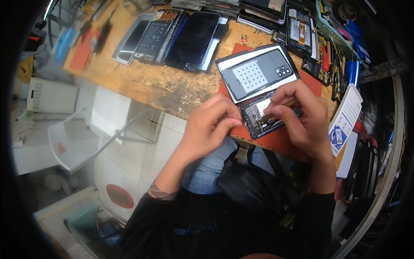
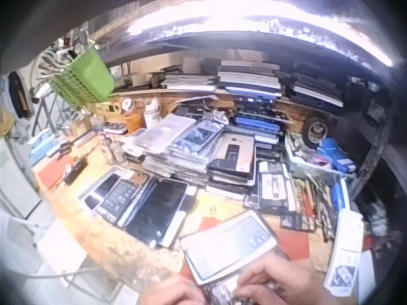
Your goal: The person disassembles a blue smartphone, removes the back cover, and uses a screwdriver to work on the internal components. They handle multiple phone parts and tools on a cluttered workbench.
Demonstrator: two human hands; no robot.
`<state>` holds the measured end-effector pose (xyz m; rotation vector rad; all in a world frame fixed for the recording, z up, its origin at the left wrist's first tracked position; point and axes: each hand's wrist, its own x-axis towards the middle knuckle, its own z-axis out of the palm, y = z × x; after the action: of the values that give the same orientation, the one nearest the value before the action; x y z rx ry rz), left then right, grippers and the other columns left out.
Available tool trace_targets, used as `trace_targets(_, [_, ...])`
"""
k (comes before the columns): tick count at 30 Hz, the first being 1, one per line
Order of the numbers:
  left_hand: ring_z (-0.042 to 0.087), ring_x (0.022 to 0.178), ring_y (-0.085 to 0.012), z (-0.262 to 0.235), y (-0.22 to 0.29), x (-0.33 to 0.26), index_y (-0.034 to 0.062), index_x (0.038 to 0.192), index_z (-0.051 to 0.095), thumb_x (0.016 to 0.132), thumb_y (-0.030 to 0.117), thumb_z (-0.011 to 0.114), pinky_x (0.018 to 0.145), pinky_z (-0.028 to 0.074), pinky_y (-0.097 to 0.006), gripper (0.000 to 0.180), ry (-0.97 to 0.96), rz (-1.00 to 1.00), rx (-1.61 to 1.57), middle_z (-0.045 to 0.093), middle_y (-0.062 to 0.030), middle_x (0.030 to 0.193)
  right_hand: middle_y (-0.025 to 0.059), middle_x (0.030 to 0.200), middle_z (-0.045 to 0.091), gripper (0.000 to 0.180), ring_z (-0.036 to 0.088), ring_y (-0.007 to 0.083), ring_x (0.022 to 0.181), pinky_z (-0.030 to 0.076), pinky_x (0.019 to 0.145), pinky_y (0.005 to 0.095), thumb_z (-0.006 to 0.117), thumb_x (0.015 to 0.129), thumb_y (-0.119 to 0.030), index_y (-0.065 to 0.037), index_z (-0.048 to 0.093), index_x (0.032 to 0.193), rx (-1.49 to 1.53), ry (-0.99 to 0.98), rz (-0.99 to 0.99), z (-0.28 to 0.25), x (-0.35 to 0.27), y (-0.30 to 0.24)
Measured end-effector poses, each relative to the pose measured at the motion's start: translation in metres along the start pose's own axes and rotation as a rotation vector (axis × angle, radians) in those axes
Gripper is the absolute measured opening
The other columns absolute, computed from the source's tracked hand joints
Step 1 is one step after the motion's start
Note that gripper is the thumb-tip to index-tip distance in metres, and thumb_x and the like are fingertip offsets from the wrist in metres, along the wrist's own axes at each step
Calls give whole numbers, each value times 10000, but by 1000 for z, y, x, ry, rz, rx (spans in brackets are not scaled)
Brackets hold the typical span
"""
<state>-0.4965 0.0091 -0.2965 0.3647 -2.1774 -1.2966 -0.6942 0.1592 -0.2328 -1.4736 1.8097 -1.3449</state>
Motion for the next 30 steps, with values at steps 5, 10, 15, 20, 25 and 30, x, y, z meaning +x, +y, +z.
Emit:
trace_targets(5, [656, 776, -131, 0, 1, -2, 7, 987, 770, 899, -28, 828, 660, 494, -265, 111, -48, -31, 1, 712, -67, 958, 116, 932, 768, 131, 812, 219, 868, 620, 765, 310, 751, 992, 29, 29, 664, 1090, -87, 1, -108, 7, 1, 0])
trace_targets(10, [632, 746, -88, 0, 4, -1, 27, 1037, 800, 857, -15, 891, 630, 480, -254, 206, -71, -94, 8, 712, -52, 967, 110, 919, 772, 87, 808, 189, 878, 615, 789, 290, 712, 1030, 33, 50, 650, 1087, -194, 56, -163, 5, 1, 0])
trace_targets(15, [643, 746, -98, 5, 1, -2, 41, 1071, 820, 837, -28, 902, 626, 482, -255, 257, -26, -39, 4, 704, -47, 942, 108, 909, 768, 63, 803, 188, 861, 611, 773, 291, 709, 1026, 44, 53, 657, 1062, -242, 55, -163, 8, 2, -1])
trace_targets(20, [659, 753, -107, 5, -1, -2, 42, 1075, 827, 841, -31, 897, 634, 493, -255, 255, -45, -32, 35, 705, -51, 929, 108, 904, 765, 64, 806, 198, 852, 612, 769, 292, 717, 1019, 50, 52, 664, 1055, -281, 31, -176, 9, 1, 0])
trace_targets(25, [722, 768, -227, 4, 0, -2, 70, 1075, 802, 866, 25, 870, 670, 554, -344, 224, -55, -57, 19, 707, -78, 953, 107, 915, 766, 72, 810, 200, 858, 618, 767, 297, 729, 1007, 54, 49, 674, 1052, -298, 29, -165, 10, 1, -1])
trace_targets(30, [722, 769, -223, 4, -1, -1, 63, 1087, 799, 870, 27, 869, 672, 554, -342, 230, -51, -45, 26, 705, -83, 956, 118, 909, 754, 147, 790, 257, 801, 597, 707, 338, 769, 925, 75, 29, 693, 1042, -385, -30, -276, 8, 2, -6])
